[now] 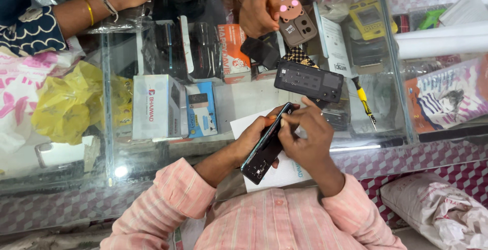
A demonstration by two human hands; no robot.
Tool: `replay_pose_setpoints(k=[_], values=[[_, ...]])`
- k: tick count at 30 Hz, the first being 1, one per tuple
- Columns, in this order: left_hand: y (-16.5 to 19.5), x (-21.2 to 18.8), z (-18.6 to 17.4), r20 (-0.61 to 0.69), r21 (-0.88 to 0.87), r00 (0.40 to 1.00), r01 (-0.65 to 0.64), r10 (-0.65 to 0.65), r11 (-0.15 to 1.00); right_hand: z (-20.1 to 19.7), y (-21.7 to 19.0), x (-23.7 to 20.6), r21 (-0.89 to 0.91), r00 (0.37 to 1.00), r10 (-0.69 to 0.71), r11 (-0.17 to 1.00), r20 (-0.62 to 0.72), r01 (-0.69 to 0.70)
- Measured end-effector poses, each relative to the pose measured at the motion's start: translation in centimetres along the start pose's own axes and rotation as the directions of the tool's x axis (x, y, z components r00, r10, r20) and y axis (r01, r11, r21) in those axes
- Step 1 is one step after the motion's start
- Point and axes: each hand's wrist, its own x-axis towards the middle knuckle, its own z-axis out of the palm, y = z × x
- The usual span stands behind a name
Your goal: The person uses a yellow-handled screwdriver to remove screws from the back of a black smartphone. They then set the screwdriver down and use their fingers to peel off the back cover, exposing the internal components.
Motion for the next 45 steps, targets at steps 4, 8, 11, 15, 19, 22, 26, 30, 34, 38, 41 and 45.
replay_pose_setpoints(k=[4, 8, 11, 15, 19, 22, 26, 30, 34, 38, 41, 45], values=[[-0.2, -0.1, 0.0, 0.003, -0.012, 1.0, 0.004, -0.004, 1.0, -0.1, -0.8, -0.6, 0.082, 1.0, -0.029, 0.996, 0.0, 0.029], [-0.2, 0.2, -0.2, -0.003, -0.065, 1.0, 0.025, -0.025, 0.998, -0.2, -0.9, -1.0, 0.166, 0.999, -0.006, 0.986, 0.053, -0.003], [-0.4, 0.4, -0.4, -0.024, -0.058, 1.0, 0.005, -0.006, 0.998, -0.1, -0.7, -1.1, 0.177, 0.996, -0.047, 0.984, 0.078, 0.033], [-0.9, 0.6, -0.4, 0.014, -0.118, 0.999, -0.027, 0.028, 0.993, 0.1, -0.8, -1.1, 0.168, 0.993, -0.072, 0.984, 0.089, 0.057], [-1.0, 1.0, -0.1, -0.094, -0.345, 0.995, -0.013, -0.02, 0.938, 0.4, -1.0, -1.0, 0.127, 0.993, -0.094, 0.988, 0.077, 0.084], [-0.9, 0.6, -0.2, -0.037, -0.027, 0.998, -0.054, 0.053, 0.998, 0.6, -0.9, -0.8, 0.119, 0.997, -0.07, 0.991, 0.039, 0.065], [-0.8, 0.6, -0.5, -0.01, -0.03, 0.999, -0.039, 0.039, 0.999, 0.6, -0.5, -0.6, 0.054, 0.999, -0.045, 0.998, 0.016, 0.044], [-1.3, 0.8, -0.7, -0.047, 0.002, 0.999, -0.012, 0.012, 1.0, 0.3, 0.2, -0.2, 0.009, 0.999, 0.024, 1.0, -0.024, -0.024], [-1.4, 0.5, -0.6, 0.031, -0.029, 0.999, -0.013, 0.014, 0.999, -0.1, 0.6, 0.2, -0.057, 0.998, 0.038, 0.998, -0.046, -0.04], [-1.0, 0.0, -0.3, 0.058, 0.038, 0.997, -0.057, 0.055, 0.998, -0.1, 0.9, 0.5, -0.03, 0.992, 0.095, 0.995, -0.087, -0.098], [-0.9, -0.3, -0.1, 0.06, 0.036, 0.998, -0.037, 0.035, 0.999, 0.1, 0.8, 0.2, -0.035, 0.987, 0.134, 0.99, -0.087, -0.137], [-0.8, -0.3, -0.2, 0.065, 0.044, 0.997, -0.045, 0.042, 0.998, 0.7, 1.0, -0.4, -0.025, 0.982, 0.153, 0.987, -0.108, -0.156]])
